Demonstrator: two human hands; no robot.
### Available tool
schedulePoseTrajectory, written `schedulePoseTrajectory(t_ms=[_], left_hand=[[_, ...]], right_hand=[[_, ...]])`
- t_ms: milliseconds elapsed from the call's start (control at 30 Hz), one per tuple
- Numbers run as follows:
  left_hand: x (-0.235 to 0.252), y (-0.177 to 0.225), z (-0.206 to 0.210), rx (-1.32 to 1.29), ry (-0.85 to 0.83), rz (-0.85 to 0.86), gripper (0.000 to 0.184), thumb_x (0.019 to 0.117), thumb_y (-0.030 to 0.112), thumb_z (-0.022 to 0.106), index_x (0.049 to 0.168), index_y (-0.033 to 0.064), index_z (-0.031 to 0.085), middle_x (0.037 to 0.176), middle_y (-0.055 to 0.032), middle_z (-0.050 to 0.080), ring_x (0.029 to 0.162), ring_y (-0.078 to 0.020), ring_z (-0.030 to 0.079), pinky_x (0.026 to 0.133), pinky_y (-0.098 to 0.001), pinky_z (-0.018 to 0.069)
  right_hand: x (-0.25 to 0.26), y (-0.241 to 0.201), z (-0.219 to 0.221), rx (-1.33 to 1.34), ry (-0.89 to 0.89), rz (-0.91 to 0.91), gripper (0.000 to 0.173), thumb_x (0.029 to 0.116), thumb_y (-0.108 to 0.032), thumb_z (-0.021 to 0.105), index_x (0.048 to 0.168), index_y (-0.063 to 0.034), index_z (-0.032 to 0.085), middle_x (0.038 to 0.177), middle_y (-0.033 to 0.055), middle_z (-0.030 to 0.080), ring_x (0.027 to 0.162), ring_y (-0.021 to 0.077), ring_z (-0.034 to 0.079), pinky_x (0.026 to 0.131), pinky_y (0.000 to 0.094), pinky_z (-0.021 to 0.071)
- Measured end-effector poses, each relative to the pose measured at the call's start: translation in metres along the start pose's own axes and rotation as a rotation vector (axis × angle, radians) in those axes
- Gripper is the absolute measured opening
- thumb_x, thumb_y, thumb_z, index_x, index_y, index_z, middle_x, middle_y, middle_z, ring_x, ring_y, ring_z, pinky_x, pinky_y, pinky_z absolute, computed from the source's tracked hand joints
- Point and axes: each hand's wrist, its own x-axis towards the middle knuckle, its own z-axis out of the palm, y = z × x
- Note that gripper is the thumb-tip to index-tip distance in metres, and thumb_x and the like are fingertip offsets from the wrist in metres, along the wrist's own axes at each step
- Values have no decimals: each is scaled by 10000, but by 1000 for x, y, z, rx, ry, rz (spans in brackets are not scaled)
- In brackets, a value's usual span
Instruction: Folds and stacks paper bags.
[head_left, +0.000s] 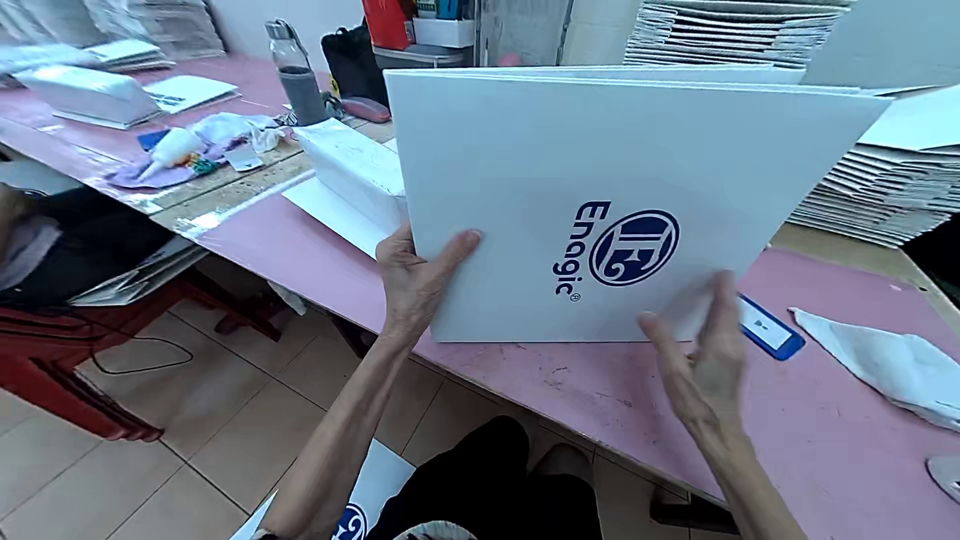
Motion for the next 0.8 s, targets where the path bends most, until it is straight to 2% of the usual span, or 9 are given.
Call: schedulePoseTrajectory(t_ms=[67,200,267,433,500,567,667,733,800], left_hand=[[2,-2,3,-41,-58,-27,282,811,42,813,1029,154,674,879,107,761,741,3,725,674,-191,624],[23,3,13,-63,33,-309,179,822,-6,773,916,102,666,767,45,761,656,-63,733,617,-253,636],[35,0,20,-101,92,-495,139,871,2,745,940,72,647,750,19,756,638,-85,733,598,-268,634],[40,-35,48,-157,200,-978,412,882,88,764,1225,13,548,937,-105,702,777,-162,711,696,-341,614],[40,-44,65,-148,227,-1049,461,876,73,765,1259,-6,521,1001,-150,677,822,-195,695,718,-361,602],[38,-56,78,-172,200,-1145,561,894,64,743,1368,-12,452,1133,-193,627,929,-240,659,791,-401,580],[36,-65,82,-189,-59,-1251,437,965,98,670,1349,-2,489,1092,-170,652,904,-217,669,797,-381,577],[41,-60,59,-131,-451,-1218,273,1043,179,557,1250,3,535,946,-102,715,796,-149,727,734,-293,615],[41,-38,19,110,-814,-1057,349,1089,287,462,1071,-12,641,809,-57,756,681,-113,739,661,-263,612]], right_hand=[[-1,7,25,-69,-61,-56,928,930,-494,646,1521,147,326,1603,399,210,1479,507,313,1151,578,365],[2,2,45,-153,-189,-128,892,929,-517,630,1503,124,395,1582,384,289,1464,555,308,1159,702,261],[10,-4,44,-239,-175,-184,812,961,-491,599,1467,126,453,1548,389,349,1435,584,337,1151,718,250],[33,-14,32,-405,-229,-177,624,1022,-415,556,1353,113,588,1488,385,440,1422,584,360,1160,734,204],[37,-16,31,-402,-329,-105,670,1024,-478,540,1349,106,595,1462,387,467,1415,585,369,1157,747,192],[35,-19,37,-371,-400,-109,733,1009,-535,530,1399,85,562,1481,375,453,1429,576,354,1155,750,190],[28,-24,51,-296,-493,-205,703,1011,-523,524,1444,30,547,1512,316,462,1445,538,359,1152,765,158],[21,-27,51,-308,-600,-222,652,1047,-476,497,1495,-1,500,1559,298,410,1472,517,324,1165,752,154],[18,-23,49,-338,-671,-226,667,1066,-495,429,1543,-29,439,1608,274,349,1505,497,270,1182,731,135]])
